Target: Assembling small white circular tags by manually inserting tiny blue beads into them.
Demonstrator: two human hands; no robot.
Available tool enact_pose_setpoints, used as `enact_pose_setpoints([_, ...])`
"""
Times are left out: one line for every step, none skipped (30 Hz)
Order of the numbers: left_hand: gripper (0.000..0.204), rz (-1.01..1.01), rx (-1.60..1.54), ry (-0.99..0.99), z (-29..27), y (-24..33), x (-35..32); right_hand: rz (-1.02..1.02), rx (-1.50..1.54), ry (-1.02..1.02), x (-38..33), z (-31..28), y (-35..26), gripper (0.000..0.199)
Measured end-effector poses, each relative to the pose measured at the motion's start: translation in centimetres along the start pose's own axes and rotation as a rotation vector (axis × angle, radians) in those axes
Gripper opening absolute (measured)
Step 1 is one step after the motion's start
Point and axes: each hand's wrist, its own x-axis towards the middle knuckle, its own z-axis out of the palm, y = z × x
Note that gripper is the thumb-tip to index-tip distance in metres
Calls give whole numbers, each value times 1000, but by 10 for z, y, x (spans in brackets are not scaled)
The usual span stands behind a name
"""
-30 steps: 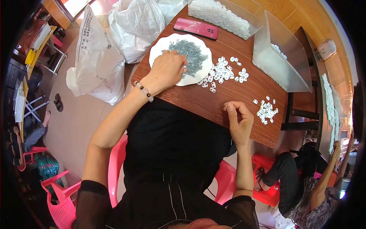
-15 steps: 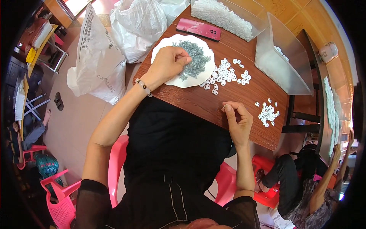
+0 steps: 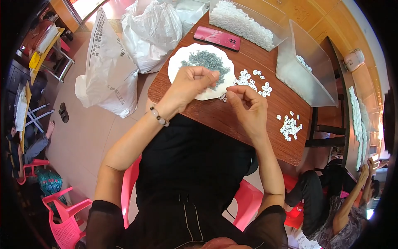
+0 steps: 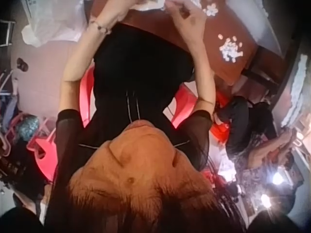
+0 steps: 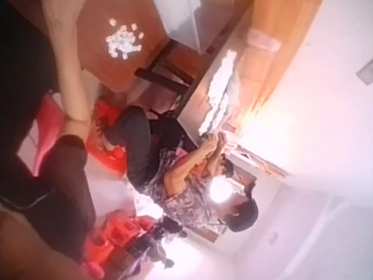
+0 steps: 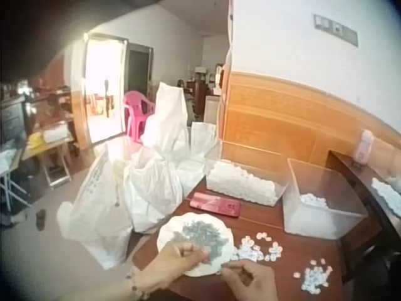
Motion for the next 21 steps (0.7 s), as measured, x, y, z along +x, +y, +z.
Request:
enact_pose_setpoints([21, -16, -3, -9, 3, 0, -5, -70, -60, 66, -2, 6, -1, 12])
enact_pose_setpoints([21, -16, -20, -10, 8, -3, -10, -139, -120, 133, -5, 9, -1, 12])
enact_pose_setpoints([22, -15, -37, -11, 12, -5, -14, -137, -119, 131, -6, 10, -1, 12])
enact_pose_setpoints([22, -50, -56, -36, 15, -9, -18, -353, -298, 155, -7, 8, 0, 12])
enact_pose_setpoints([22, -51, -57, -36, 18, -11, -21, -569, -477, 177, -8, 7, 1, 13])
enact_pose_setpoints([22, -54, -58, -50, 23, -14, -25, -567, -478, 177, -10, 5, 2, 13])
enact_pose_setpoints([22, -56, -58, -65, 26, -16, -28, -576, -493, 169, -13, 3, 2, 13])
enact_pose_setpoints([22, -62, -113, -103, 28, -16, -31, -586, -508, 161, -16, 0, 1, 13])
enact_pose_setpoints([22, -64, -113, -105, 30, -18, -33, -584, -510, 163, -19, -3, 0, 13])
enact_pose_setpoints([22, -147, -141, -118, 31, -20, -35, -598, -513, 148, -22, -5, -1, 13])
enact_pose_setpoints([22, -230, -169, -130, 32, -22, -38, -613, -516, 134, -25, -8, -2, 13])
enact_pose_setpoints([22, -232, -168, -130, 33, -23, -41, -611, -515, 135, -28, -11, -1, 13])
enact_pose_setpoints([21, -251, -200, -143, 35, -24, -44, -578, -500, 128, -32, -14, 0, 12])
enact_pose_setpoints([21, -270, -232, -155, 38, -26, -46, -545, -486, 122, -36, -17, 1, 12])
enact_pose_setpoints([21, -274, -232, -158, 40, -28, -49, -541, -487, 125, -39, -19, 2, 12])
enact_pose_setpoints([21, -279, -240, -138, 43, -30, -50, -519, -472, 108, -41, -22, 4, 12])
enact_pose_setpoints([21, -284, -249, -118, 46, -33, -51, -497, -456, 92, -44, -23, 5, 12])
enact_pose_setpoints([21, -288, -249, -123, 48, -36, -52, -493, -458, 95, -47, -25, 5, 12])
enact_pose_setpoints([21, -284, -268, -108, 49, -39, -53, -423, -447, 91, -50, -26, 6, 13])
enact_pose_setpoints([21, -281, -287, -94, 51, -42, -53, -354, -435, 86, -52, -27, 7, 13])
enact_pose_setpoints([21, -286, -286, -97, 52, -43, -54, -349, -435, 89, -55, -29, 9, 13])
